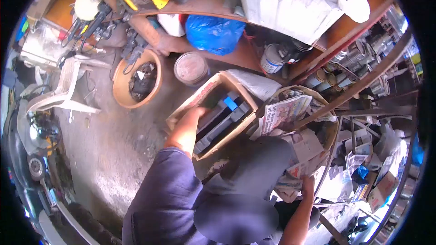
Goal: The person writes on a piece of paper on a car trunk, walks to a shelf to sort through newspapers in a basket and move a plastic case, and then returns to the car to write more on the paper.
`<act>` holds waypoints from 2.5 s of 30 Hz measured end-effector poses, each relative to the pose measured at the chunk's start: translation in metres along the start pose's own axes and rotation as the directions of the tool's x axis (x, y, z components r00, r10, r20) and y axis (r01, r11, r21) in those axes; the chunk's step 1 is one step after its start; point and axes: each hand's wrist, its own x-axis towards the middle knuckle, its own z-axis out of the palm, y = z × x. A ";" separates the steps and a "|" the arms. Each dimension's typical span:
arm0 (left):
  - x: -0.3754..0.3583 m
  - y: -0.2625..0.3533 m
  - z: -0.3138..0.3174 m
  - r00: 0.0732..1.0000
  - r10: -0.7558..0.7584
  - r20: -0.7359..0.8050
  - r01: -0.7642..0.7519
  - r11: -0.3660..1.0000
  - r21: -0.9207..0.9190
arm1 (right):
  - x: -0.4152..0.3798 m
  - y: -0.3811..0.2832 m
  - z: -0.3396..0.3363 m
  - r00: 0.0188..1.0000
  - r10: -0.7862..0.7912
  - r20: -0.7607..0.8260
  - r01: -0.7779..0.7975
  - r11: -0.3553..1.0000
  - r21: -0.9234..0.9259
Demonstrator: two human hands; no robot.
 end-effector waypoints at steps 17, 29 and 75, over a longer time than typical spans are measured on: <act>0.050 -0.022 0.011 0.985 0.127 -0.118 -0.083 0.943 0.323 | -0.003 0.006 0.015 0.984 -0.123 -0.128 0.096 0.975 -0.199; -0.268 0.245 0.000 0.663 0.673 -0.328 -0.749 0.590 -0.303 | -0.019 -0.018 0.032 0.960 -0.130 -0.247 0.031 0.930 -0.367; -0.185 -0.001 0.007 0.540 0.451 -0.710 -0.170 0.885 0.433 | -0.053 -0.135 0.350 0.788 -0.372 0.491 0.552 0.779 -0.296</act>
